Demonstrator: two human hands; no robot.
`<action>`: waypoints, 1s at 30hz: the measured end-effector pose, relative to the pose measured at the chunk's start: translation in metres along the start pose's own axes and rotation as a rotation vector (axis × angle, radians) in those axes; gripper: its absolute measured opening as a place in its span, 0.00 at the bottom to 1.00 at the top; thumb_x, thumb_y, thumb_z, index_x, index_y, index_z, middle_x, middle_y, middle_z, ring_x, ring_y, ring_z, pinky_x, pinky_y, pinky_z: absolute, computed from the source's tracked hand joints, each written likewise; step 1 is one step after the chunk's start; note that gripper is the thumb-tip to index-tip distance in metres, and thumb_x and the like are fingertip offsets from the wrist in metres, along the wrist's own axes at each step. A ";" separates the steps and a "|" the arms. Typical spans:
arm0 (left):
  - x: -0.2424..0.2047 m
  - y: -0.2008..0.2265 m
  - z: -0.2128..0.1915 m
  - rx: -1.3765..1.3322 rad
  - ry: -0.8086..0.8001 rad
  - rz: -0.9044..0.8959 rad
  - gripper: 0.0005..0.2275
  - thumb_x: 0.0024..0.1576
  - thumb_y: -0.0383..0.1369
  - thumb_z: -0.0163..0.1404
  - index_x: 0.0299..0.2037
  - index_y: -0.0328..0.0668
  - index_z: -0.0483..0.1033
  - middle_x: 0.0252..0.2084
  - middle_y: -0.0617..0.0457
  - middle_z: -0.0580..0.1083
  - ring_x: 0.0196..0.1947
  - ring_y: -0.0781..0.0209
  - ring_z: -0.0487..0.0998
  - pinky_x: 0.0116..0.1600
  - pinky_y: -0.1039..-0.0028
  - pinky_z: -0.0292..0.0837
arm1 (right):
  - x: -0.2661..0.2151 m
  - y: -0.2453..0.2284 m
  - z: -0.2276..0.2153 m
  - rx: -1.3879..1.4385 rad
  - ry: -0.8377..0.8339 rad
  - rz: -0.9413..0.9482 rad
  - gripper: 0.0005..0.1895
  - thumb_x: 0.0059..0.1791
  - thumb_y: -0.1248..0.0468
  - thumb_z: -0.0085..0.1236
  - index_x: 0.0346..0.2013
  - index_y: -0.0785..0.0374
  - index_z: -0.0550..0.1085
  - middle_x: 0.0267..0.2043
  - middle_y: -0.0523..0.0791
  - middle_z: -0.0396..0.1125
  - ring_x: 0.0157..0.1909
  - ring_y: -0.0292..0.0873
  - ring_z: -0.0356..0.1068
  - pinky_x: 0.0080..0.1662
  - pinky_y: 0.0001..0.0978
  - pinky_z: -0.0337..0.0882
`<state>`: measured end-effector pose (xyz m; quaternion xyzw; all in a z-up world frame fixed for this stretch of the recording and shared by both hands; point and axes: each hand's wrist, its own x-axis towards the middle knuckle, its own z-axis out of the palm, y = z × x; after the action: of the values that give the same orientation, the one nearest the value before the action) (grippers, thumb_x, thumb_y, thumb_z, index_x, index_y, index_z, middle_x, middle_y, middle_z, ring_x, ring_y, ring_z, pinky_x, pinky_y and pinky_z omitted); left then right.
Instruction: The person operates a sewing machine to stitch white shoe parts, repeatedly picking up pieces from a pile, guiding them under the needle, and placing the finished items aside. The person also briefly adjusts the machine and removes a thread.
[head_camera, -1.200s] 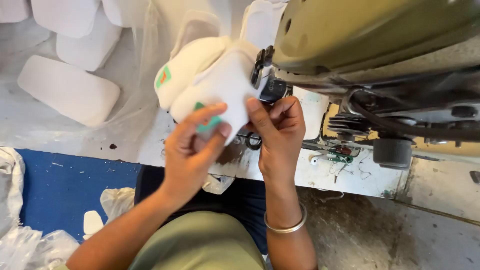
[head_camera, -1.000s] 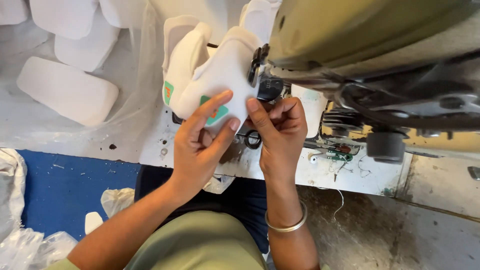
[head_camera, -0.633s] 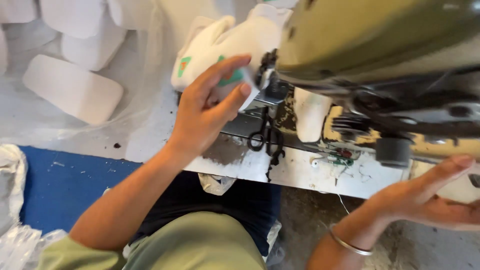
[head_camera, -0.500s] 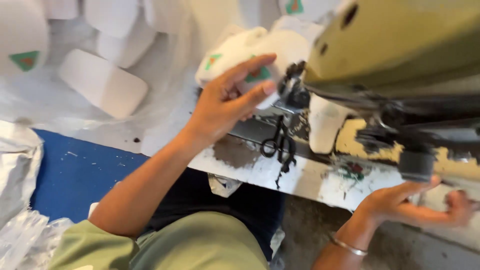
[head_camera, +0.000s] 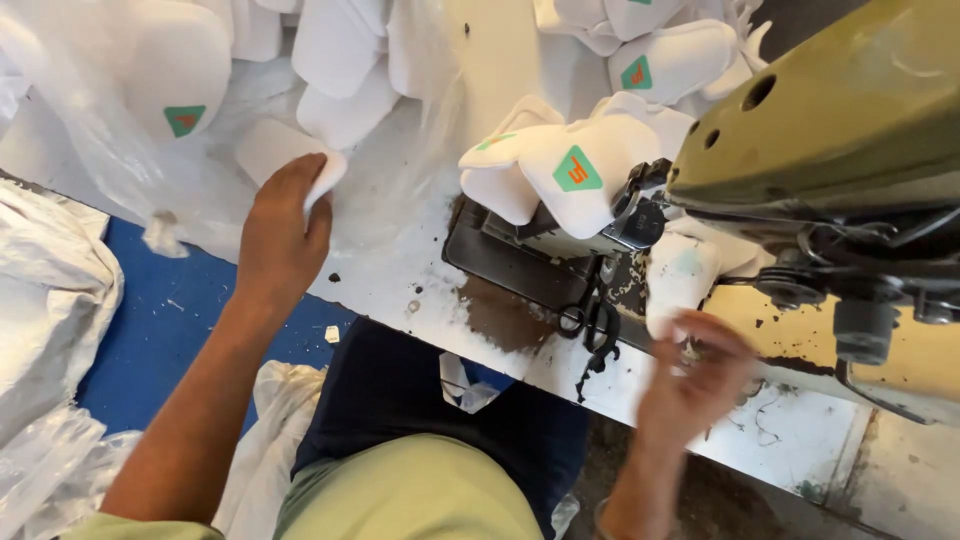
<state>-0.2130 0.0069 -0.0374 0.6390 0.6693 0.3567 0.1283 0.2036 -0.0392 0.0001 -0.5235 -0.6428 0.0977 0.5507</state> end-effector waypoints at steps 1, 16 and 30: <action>-0.002 0.016 -0.010 -0.004 0.001 0.006 0.18 0.63 0.23 0.54 0.63 0.33 0.71 0.60 0.35 0.74 0.60 0.37 0.74 0.63 0.57 0.69 | -0.003 -0.022 0.014 -0.004 0.005 -0.003 0.13 0.61 0.62 0.63 0.55 0.60 0.68 0.49 0.47 0.70 0.47 0.40 0.71 0.49 0.28 0.77; -0.099 0.162 0.037 -1.389 -0.312 -0.274 0.29 0.62 0.27 0.54 0.73 0.46 0.55 0.61 0.54 0.70 0.59 0.66 0.74 0.61 0.74 0.72 | -0.029 -0.078 0.025 0.714 -0.265 0.859 0.16 0.52 0.68 0.62 0.53 0.71 0.76 0.46 0.45 0.74 0.47 0.36 0.72 0.52 0.27 0.71; -0.016 0.239 0.077 -0.786 -0.360 -0.024 0.35 0.54 0.22 0.61 0.72 0.47 0.59 0.65 0.44 0.67 0.62 0.54 0.72 0.58 0.71 0.79 | 0.057 -0.027 0.030 0.203 -0.226 0.794 0.15 0.54 0.64 0.60 0.54 0.66 0.79 0.38 0.44 0.75 0.33 0.33 0.67 0.36 0.22 0.68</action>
<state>0.0207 -0.0013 0.0567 0.5858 0.4569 0.4657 0.4809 0.1726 0.0075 0.0424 -0.6596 -0.4345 0.4218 0.4452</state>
